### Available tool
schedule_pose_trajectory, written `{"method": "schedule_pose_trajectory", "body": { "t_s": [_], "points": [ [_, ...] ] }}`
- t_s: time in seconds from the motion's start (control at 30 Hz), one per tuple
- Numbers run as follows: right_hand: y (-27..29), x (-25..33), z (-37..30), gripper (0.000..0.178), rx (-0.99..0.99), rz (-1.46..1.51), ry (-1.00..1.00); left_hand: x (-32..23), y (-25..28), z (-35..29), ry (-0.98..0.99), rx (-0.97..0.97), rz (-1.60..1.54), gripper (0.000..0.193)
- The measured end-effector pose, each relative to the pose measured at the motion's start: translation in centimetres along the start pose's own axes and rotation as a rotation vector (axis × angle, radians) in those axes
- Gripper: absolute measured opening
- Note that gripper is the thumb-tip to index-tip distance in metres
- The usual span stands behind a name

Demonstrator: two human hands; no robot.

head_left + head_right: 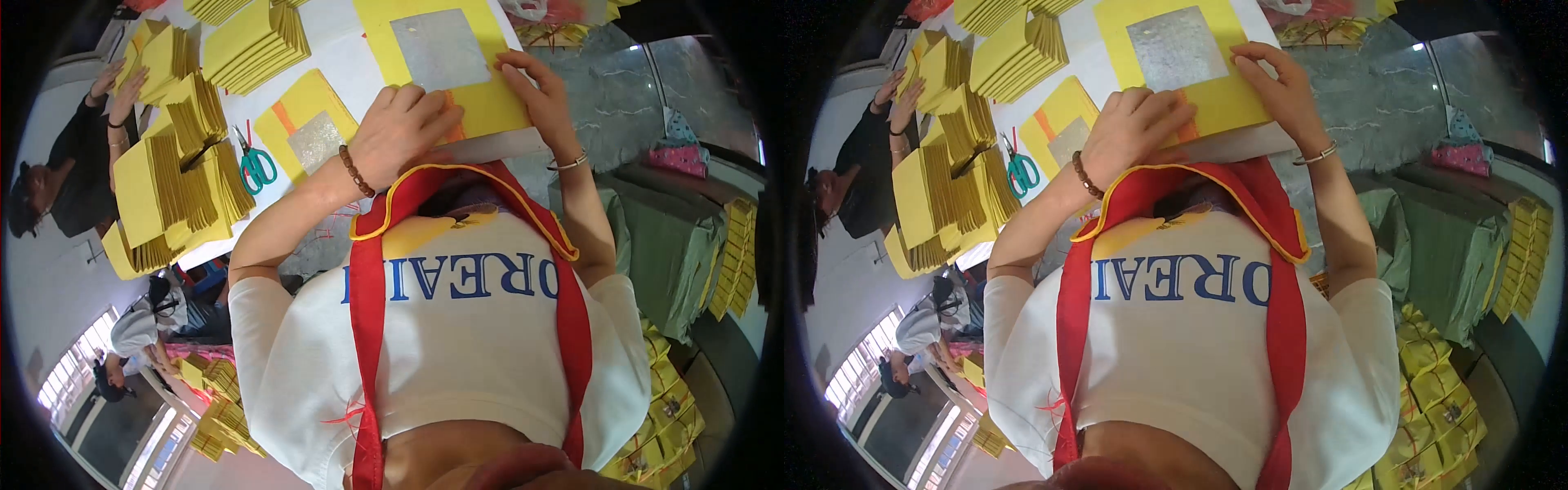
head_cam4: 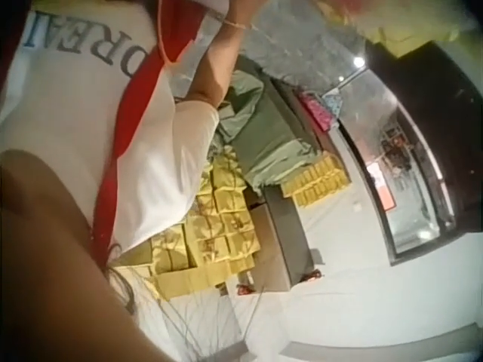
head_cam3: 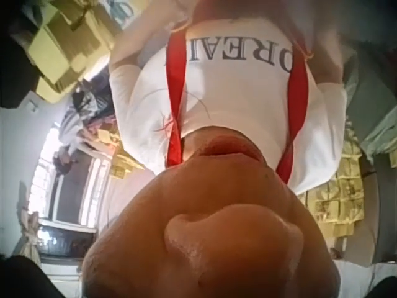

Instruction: The person is folding and stacking sheets of yellow paper containing silver foil inserts.

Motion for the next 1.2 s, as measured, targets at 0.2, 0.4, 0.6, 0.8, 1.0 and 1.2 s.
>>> {"method": "schedule_pose_trajectory", "body": {
  "t_s": [0.2, 0.4, 0.6, 0.8, 1.0, 1.2],
  "points": [
    [0.0, -0.6, -0.2, 0.026, 0.068, 0.251, -0.123, 0.6, 0.1, 0.6, 0.007, -0.023, -0.088, 0.038],
    [0.6, -0.2, -0.1, 0.039, 0.108, 0.265, -0.099, 0.6, 0.7, 0.8, 0.108, -0.024, -0.303, 0.025],
    [0.8, -0.3, 0.0, 0.048, 0.114, 0.21, -0.078, 1.1, 1.3, 1.6, 0.275, 0.02, -0.404, 0.014],
    [0.8, -0.8, 0.1, 0.05, 0.132, 0.205, -0.066, 1.7, 1.7, 1.8, 0.441, 0.065, -0.545, 0.017],
    [0.6, -0.6, 0.1, 0.048, 0.088, 0.206, -0.083, 2.6, 1.8, 2.0, 0.628, 0.131, -0.752, 0.018],
    [0.7, -0.1, 0.2, 0.048, 0.112, 0.209, -0.087, 3.6, 1.7, 2.1, 0.62, 0.144, -0.909, 0.015]
  ]
}}
Point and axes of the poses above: each hand's wrist, its own z-axis towards the middle knuckle, its own y-axis out of the back of the hand, x = y × z, the point moved 1 cm from there along z, towards the middle knuckle, and after that the axes turned 12 degrees about -z, right-handed, at the moved point
